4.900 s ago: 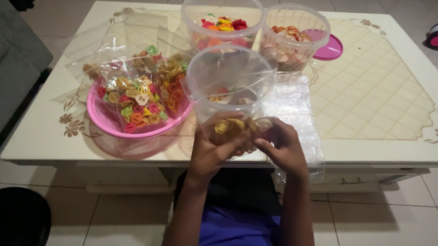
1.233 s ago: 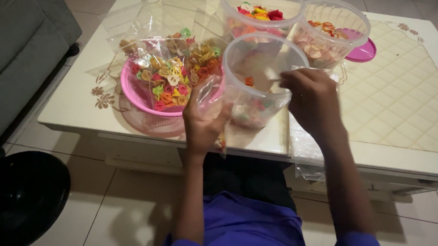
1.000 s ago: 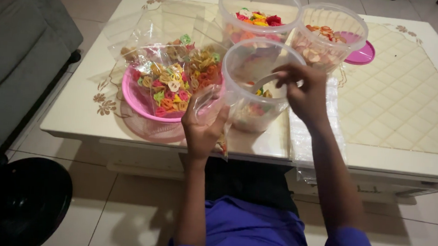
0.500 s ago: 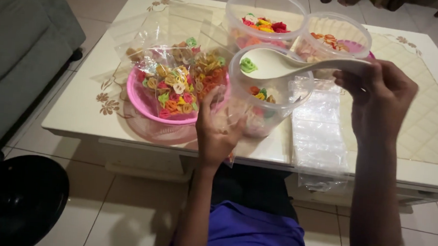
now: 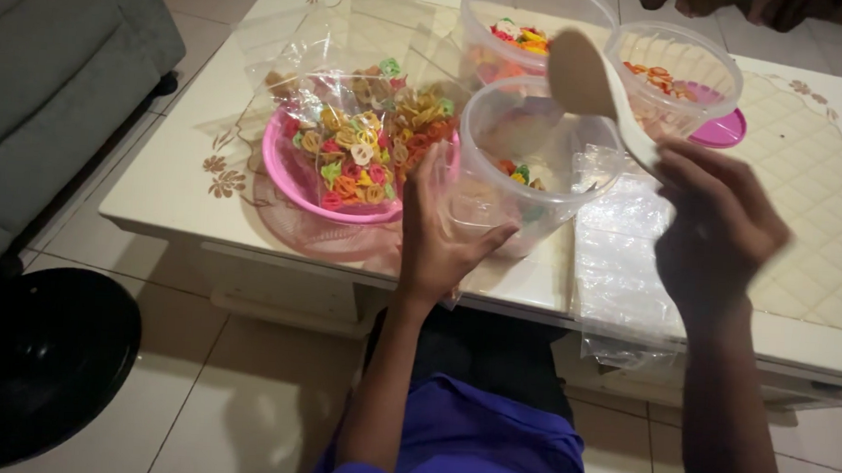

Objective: Packaging various snacks from large plastic containers into small plastic bags using a spoon.

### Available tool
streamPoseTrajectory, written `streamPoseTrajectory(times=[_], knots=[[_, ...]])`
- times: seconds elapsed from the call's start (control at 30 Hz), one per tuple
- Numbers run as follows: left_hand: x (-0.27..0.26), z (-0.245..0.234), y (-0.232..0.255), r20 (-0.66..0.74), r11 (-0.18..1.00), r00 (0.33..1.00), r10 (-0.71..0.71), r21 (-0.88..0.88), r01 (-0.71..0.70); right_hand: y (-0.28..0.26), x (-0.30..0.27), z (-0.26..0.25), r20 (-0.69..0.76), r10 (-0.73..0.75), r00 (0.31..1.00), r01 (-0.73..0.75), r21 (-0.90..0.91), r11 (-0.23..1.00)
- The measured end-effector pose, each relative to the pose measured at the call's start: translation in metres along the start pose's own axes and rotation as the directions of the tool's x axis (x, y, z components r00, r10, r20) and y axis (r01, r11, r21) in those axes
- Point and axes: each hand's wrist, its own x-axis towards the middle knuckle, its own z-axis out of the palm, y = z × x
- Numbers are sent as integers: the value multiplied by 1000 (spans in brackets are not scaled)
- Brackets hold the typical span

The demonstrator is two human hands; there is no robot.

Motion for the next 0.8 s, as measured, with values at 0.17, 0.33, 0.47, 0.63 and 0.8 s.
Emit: streamPoseTrajectory(times=[0.17,0.33,0.47,0.63,0.8], knots=[[3,4,-8,-89,980,993,79,190,-61,32,-5,38,465,264,845,-376,164,912],[2,12,-9,-133,982,986,104,168,-81,15,8,68,473,280,835,-443,276,853],[1,8,-14,-145,980,980,140,160,-116,21,8,65,235,418,877,-476,309,823],[0,10,-20,-138,968,976,168,210,-137,30,6,46,127,627,768,-613,430,663],[5,8,-15,-133,971,979,157,202,-128,37,11,31,34,622,782,-555,494,670]])
